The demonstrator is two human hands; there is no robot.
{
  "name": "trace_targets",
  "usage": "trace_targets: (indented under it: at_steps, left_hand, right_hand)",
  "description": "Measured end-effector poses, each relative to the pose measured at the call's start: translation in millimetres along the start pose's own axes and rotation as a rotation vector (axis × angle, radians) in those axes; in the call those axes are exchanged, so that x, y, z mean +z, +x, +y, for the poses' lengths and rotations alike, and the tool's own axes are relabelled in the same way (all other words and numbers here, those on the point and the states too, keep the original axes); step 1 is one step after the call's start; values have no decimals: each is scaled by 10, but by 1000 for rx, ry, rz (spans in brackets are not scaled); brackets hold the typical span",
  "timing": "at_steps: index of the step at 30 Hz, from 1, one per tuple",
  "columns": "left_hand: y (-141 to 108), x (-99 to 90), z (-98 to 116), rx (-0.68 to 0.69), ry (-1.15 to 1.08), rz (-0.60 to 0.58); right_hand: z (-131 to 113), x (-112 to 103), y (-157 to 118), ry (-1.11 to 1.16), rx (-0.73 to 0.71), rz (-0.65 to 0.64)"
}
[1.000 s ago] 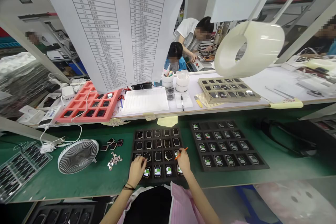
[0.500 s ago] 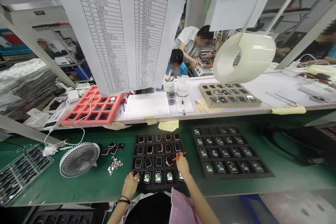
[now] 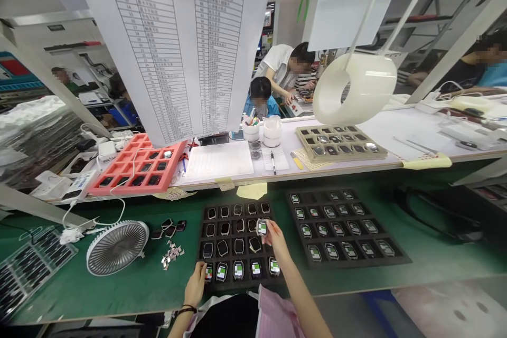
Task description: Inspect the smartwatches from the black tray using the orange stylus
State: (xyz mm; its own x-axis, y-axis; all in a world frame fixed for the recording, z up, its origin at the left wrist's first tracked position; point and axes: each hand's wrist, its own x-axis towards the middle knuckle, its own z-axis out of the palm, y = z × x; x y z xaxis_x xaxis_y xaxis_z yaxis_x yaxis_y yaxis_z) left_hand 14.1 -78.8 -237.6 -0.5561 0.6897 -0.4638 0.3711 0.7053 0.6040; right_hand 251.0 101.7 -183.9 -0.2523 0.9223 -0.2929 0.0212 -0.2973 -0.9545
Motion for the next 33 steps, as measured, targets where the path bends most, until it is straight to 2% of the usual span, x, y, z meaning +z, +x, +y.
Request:
trace_targets:
  at_steps: [4,7,10,12,14,17,20,23,25,29,33]
  left_hand:
    - [-37,-88,-13,22,-188,21]
    - [-103,-241,130,43,-335,32]
    - [-202,-428,519,124,-508,6]
    - [-288,-544,876,197,-698,-65]
    - [-382,-642,1238,252,-795,-144]
    - [-513,-747,1669,339,-823,-237]
    - [-600,-812,1926,438,-813,-251]
    - [-645,-865,2060,495,-788,-249]
    - [-669,-900,2114,487,-782,-240]
    - [-734,-964,2179,455,-801,-226]
    - [-791,-1010,2205,492,-786,-204]
  right_hand:
    - [-511,176,-160,156,-55,-126]
    - [-896,234,-300,292,-129,-280]
    - [-1176,272,-394,275,-190,-373]
    - [-1290,301,-420,233,-206,-395]
    - [-1365,329,-431,187,-196,-379]
    - [-1453,344,-458,155,-180,-354]
    - [-1541,326,-515,158,-196,-383]
    - [-1616,305,-580,159,-228,-422]
    - [-1649,302,-616,157,-246,-438]
    - [-1692,319,-667,140,-256,-444]
    - [-1723,338,-705,111,-256,-443]
